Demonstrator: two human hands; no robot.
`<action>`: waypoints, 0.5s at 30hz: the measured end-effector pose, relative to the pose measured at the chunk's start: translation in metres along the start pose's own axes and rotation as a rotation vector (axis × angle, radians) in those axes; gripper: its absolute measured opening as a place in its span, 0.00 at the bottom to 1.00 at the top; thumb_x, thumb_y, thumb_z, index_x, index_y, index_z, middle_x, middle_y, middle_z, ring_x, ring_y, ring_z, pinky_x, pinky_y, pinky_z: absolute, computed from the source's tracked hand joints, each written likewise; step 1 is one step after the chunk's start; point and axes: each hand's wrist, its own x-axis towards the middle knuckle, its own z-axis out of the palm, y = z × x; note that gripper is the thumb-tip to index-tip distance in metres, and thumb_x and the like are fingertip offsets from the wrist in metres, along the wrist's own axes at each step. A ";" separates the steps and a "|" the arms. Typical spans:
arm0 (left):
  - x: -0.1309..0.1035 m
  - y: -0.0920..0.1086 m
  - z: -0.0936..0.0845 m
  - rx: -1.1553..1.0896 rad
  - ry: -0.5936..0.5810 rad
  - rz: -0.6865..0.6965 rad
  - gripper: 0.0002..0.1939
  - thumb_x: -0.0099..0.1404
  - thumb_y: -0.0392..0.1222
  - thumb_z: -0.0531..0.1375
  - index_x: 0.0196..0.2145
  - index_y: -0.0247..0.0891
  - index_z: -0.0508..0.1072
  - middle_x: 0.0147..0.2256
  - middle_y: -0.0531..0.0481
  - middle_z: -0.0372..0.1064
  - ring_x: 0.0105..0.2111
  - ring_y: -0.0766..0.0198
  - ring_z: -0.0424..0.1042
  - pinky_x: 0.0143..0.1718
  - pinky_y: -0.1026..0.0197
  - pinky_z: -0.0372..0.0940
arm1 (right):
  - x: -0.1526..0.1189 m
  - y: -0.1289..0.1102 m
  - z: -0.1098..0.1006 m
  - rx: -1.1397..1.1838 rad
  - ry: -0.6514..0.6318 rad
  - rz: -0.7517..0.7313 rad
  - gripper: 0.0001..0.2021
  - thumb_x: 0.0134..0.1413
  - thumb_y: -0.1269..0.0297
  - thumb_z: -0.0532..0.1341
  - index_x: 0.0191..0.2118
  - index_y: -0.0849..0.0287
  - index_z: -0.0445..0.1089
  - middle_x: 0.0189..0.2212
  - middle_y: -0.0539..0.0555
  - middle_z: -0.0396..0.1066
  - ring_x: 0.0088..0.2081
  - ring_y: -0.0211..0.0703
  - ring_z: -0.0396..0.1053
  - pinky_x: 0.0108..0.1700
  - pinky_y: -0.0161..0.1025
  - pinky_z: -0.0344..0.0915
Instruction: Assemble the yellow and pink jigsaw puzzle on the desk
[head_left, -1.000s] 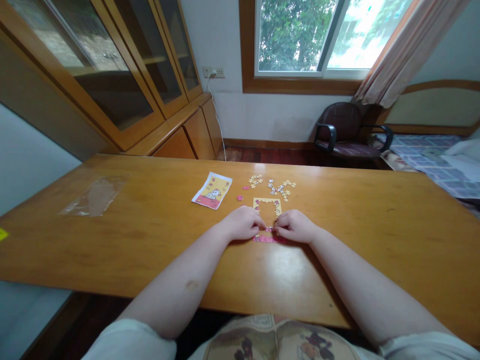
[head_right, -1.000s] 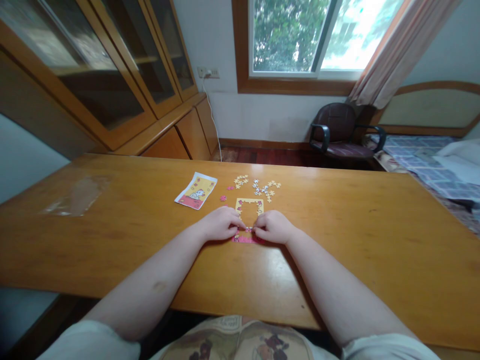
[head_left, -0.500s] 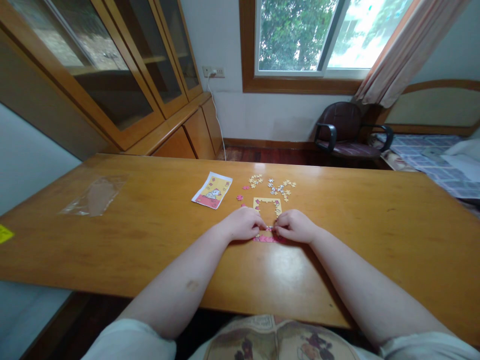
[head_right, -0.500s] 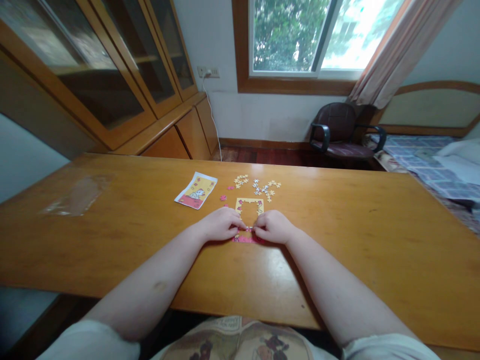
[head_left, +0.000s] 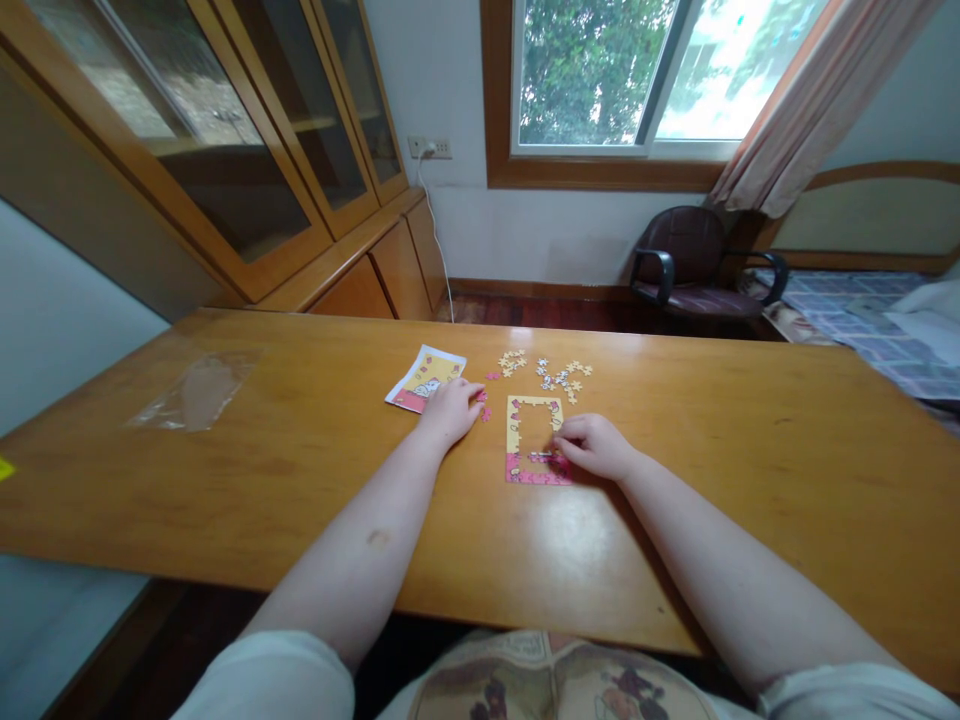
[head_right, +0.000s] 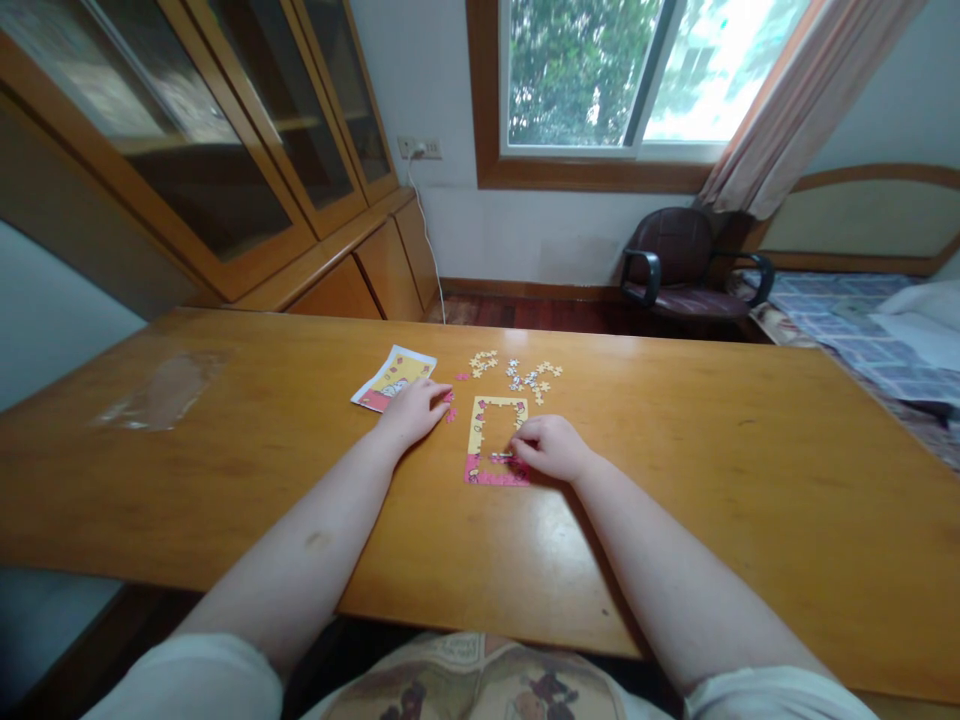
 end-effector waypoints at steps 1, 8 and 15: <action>0.001 -0.001 0.002 -0.012 -0.015 0.010 0.17 0.65 0.45 0.55 0.49 0.44 0.74 0.45 0.46 0.72 0.45 0.56 0.69 0.48 0.56 0.64 | 0.000 0.000 0.000 0.007 0.000 0.010 0.13 0.56 0.68 0.55 0.26 0.59 0.75 0.23 0.52 0.73 0.27 0.36 0.67 0.33 0.33 0.61; 0.004 -0.002 0.004 -0.045 -0.002 0.048 0.13 0.65 0.44 0.55 0.42 0.41 0.77 0.42 0.46 0.73 0.44 0.56 0.70 0.47 0.56 0.64 | 0.000 -0.002 -0.002 0.011 -0.011 0.049 0.12 0.56 0.67 0.55 0.29 0.59 0.77 0.25 0.53 0.74 0.28 0.38 0.68 0.34 0.34 0.62; 0.001 0.002 0.001 -0.089 0.025 0.063 0.10 0.61 0.43 0.57 0.37 0.39 0.75 0.39 0.46 0.73 0.42 0.56 0.70 0.45 0.56 0.65 | 0.000 0.000 0.000 0.021 -0.001 0.062 0.12 0.56 0.67 0.56 0.28 0.60 0.76 0.24 0.53 0.74 0.27 0.37 0.68 0.34 0.34 0.62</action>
